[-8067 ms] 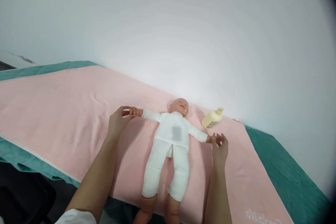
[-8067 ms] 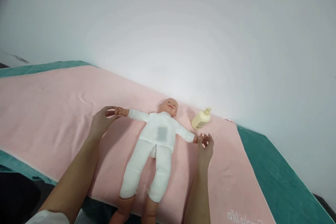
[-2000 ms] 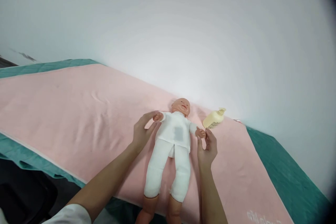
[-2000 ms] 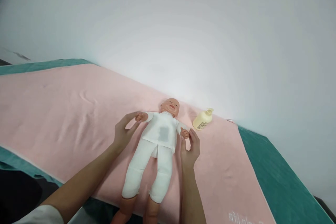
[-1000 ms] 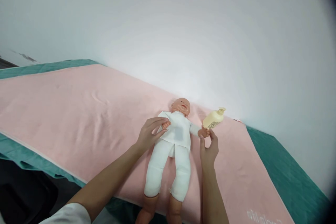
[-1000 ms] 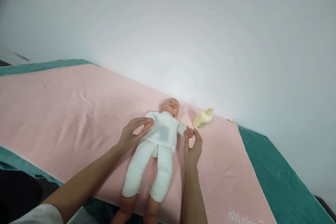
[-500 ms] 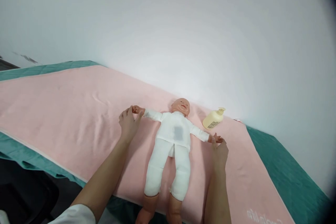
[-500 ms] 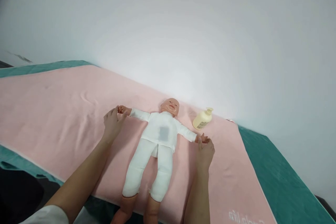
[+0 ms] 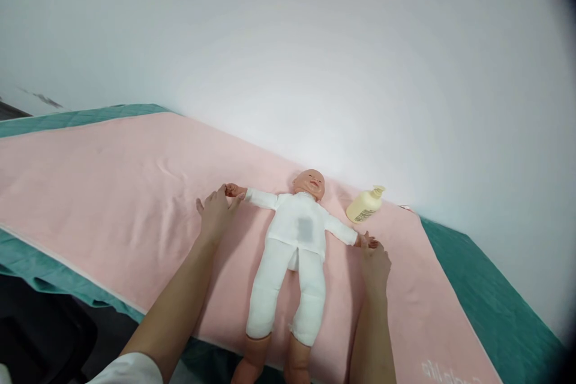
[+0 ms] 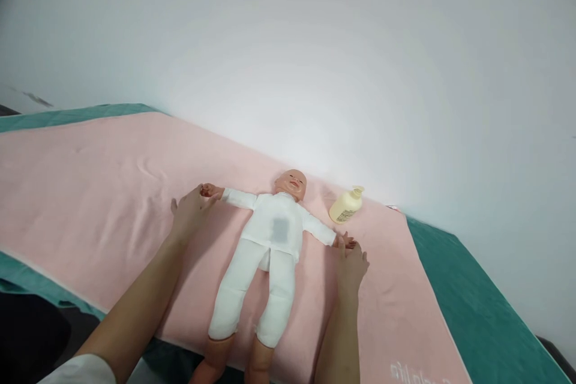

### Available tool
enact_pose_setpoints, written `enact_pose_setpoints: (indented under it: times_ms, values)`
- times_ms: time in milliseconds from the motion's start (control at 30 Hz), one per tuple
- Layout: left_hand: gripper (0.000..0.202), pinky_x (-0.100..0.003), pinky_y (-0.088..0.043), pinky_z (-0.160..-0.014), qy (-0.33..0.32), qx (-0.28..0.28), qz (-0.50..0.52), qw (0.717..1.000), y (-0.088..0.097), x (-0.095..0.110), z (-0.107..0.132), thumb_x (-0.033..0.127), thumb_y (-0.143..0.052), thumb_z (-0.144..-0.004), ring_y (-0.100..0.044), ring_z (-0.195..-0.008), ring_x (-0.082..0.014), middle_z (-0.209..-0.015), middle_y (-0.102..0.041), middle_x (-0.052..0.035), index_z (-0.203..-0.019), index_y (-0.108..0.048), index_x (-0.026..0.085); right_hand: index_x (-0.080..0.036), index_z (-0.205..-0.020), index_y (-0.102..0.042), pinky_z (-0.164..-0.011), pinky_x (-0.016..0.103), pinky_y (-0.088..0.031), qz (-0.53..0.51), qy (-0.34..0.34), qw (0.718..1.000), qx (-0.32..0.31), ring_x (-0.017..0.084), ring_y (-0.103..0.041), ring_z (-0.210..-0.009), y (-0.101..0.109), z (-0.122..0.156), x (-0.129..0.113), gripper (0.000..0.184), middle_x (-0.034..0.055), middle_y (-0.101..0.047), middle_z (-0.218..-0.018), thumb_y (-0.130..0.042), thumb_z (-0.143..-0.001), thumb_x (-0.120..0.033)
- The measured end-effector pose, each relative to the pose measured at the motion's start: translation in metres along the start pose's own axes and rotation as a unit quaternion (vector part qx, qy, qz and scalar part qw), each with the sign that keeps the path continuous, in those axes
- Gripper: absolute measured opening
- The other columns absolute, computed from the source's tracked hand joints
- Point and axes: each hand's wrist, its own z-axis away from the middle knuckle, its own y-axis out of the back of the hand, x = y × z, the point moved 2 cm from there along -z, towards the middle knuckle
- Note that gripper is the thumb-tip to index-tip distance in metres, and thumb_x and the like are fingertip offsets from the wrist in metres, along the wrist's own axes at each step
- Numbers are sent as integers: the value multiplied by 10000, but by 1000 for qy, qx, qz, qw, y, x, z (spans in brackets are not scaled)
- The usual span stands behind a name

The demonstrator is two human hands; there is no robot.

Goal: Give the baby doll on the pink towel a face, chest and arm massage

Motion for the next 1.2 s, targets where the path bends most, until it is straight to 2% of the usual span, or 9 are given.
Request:
enact_pose_setpoints:
  times_ms: [67,133,200,267,467,600,700,967,1200]
  values:
    - [625,-541,-261,-1127,-21,19,78,997,8,10,4,515,-423,-910,-524,-1243,-315,-1290,-608,-145,-1420,-414,153,-204,-1194,-566,-808,378,-458,-21,-38,999,17,299,-627,-1000,5,6,-9,627,126,-689,-1109,-428,-834,-698]
    - [574,-458,-425,-1007,-32,44,145,988,13,17,10,500,-446,-910,-569,-1181,-287,-1286,-615,-110,-1401,-443,201,-242,-1291,-515,-792,342,-459,-49,-39,997,35,277,-633,-1023,8,12,-19,630,90,-663,-1212,-418,-855,-686]
    - [505,-397,-484,-916,-46,70,181,980,15,22,15,486,-469,-909,-565,-1189,-274,-1280,-623,-79,-1348,-503,238,-260,-1332,-494,-826,339,-464,-71,-10,996,46,268,-626,-1070,7,18,-29,609,72,-643,-1256,-425,-874,-656]
    - [442,-378,-483,-928,-70,92,192,975,14,27,21,462,-492,-910,-551,-1213,-259,-1271,-632,-57,-1293,-553,250,-256,-1346,-492,-898,358,-464,-89,36,994,59,268,-601,-1142,3,23,-37,570,76,-623,-1290,-440,-897,-604]
    - [352,-381,-452,-1014,-201,115,200,952,-5,46,43,409,-605,-876,-598,-1161,-225,-1204,-677,-32,-1189,-618,249,-192,-1306,-541,-976,415,-489,-107,265,952,109,239,-589,-1166,-15,37,-52,403,122,-630,-1246,-472,-947,-362]
    - [230,-361,-432,-1032,-407,95,189,888,-22,62,55,340,-607,-899,-642,-1113,-178,-1097,-728,-10,-1106,-656,252,-248,-1268,-574,-962,434,-529,-83,459,881,84,213,-587,-1161,-27,47,-63,353,100,-632,-1196,-462,-940,-177]
    - [228,-340,-432,-1020,-511,61,158,843,-29,66,58,296,-590,-915,-626,-1156,-162,-1121,-724,-15,-1125,-663,244,-267,-1306,-553,-956,429,-545,-63,538,839,56,207,-592,-1161,-31,53,-72,424,92,-637,-1201,-472,-923,-104]
    - [242,-324,-420,-1028,-573,9,118,811,-30,66,57,298,-571,-929,-608,-1185,-147,-1155,-711,10,-1145,-676,271,-248,-1289,-573,-965,416,-539,-36,589,807,-26,203,-618,-1130,-36,60,-81,414,58,-685,-1171,-564,-899,-108]
    - [232,-317,-437,-1010,-586,11,132,799,-29,69,58,284,-563,-935,-625,-1160,-142,-1126,-723,1,-1135,-679,259,-255,-1276,-592,-972,396,-533,-46,585,808,-43,195,-616,-1129,-38,58,-78,406,51,-686,-1174,-571,-896,-114]
